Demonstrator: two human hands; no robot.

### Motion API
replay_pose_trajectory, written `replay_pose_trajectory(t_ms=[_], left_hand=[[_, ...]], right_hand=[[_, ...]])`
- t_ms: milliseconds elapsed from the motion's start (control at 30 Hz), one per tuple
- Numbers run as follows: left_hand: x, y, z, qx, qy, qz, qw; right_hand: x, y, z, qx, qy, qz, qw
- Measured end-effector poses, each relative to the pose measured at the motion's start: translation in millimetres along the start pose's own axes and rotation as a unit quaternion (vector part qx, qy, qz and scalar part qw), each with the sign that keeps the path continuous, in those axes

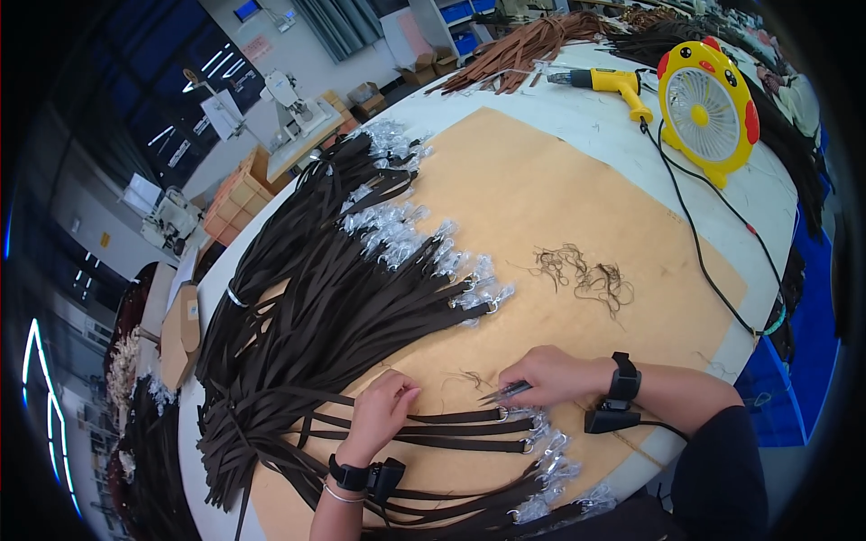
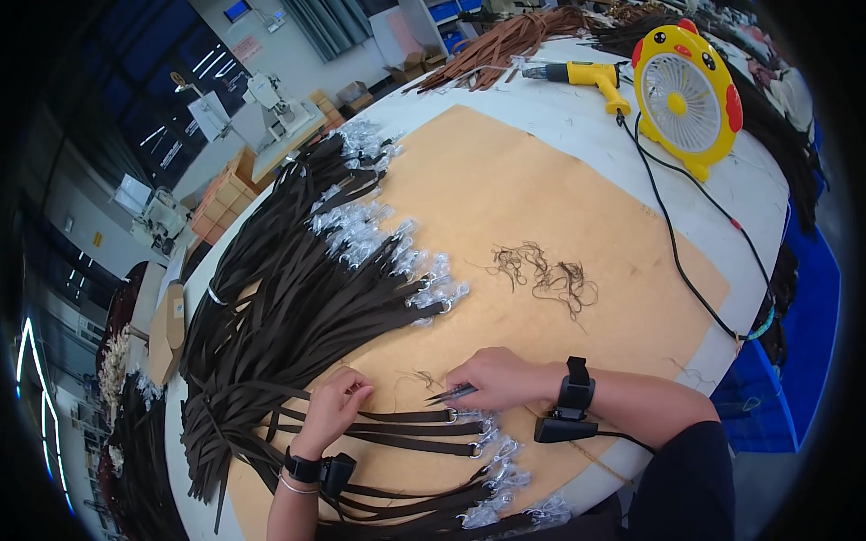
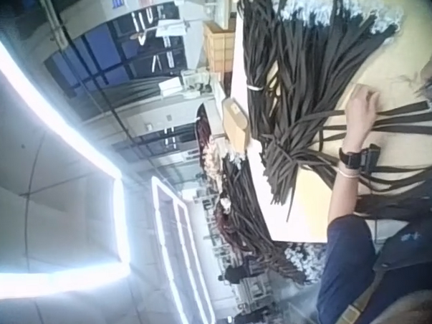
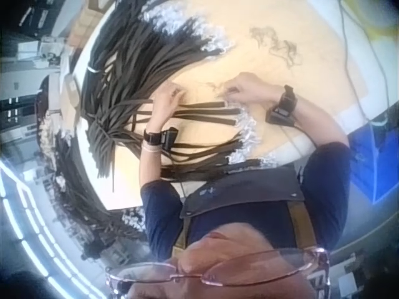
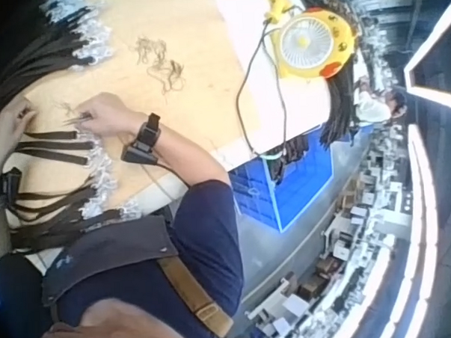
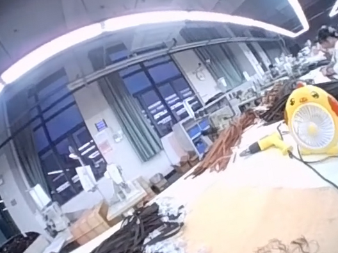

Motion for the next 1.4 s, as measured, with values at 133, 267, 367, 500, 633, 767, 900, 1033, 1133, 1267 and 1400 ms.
replay_pose_trajectory(t_ms=[133, 267, 367, 500, 633, 767, 900, 1033, 1133, 1267, 1400], left_hand=[[17.2, 8.6, 4.7, -0.016, -0.022, -0.004, 1.000], [30.2, 8.1, -4.9, 0.014, -0.022, -0.031, 0.999], [35.7, -0.7, -11.3, 0.001, 0.022, -0.050, 0.999], [49.7, -24.1, -10.8, 0.114, 0.109, 0.074, 0.985], [55.3, -34.8, -13.5, 0.194, 0.139, 0.126, 0.963], [60.3, -10.9, 21.1, 0.056, 0.171, 0.005, 0.984], [60.8, -14.8, 19.9, -0.016, 0.070, -0.070, 0.995], [51.7, -32.1, 1.3, 0.059, 0.062, -0.082, 0.993], [48.6, -41.3, -4.7, 0.091, 0.101, -0.093, 0.986], [48.8, -53.4, -9.4, 0.141, 0.104, -0.082, 0.981], [47.2, -55.0, -8.9, 0.169, 0.104, -0.069, 0.978]], right_hand=[[-4.5, 3.4, 1.0, -0.016, 0.015, 0.001, 1.000], [-5.9, 3.5, -0.1, -0.009, 0.038, -0.011, 0.999], [-8.4, 2.3, -1.9, -0.033, 0.035, -0.030, 0.998], [-4.3, -2.2, -15.0, 0.045, 0.049, 0.004, 0.998], [-2.4, -7.2, -11.7, 0.037, 0.043, 0.018, 0.998], [-10.2, -27.4, -10.8, 0.060, 0.072, 0.033, 0.995], [-37.8, -71.9, -29.9, 0.107, 0.036, 0.057, 0.992], [-64.1, -72.2, -61.2, 0.141, 0.013, 0.004, 0.990], [-72.4, -57.4, -72.3, 0.145, 0.050, -0.031, 0.988], [-75.9, -48.3, -79.2, 0.125, 0.086, -0.020, 0.988], [-72.9, -37.2, -74.4, -0.033, 0.151, -0.038, 0.987]])
Point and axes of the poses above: each hand's wrist, its own x-axis away from the middle knuckle, its own z-axis out of the back of the hand, y = z × x, the point moved 7 cm from there along -x, towards the middle knuckle, and after that the axes turned 4 degrees about -x, right-handed, at the moved point
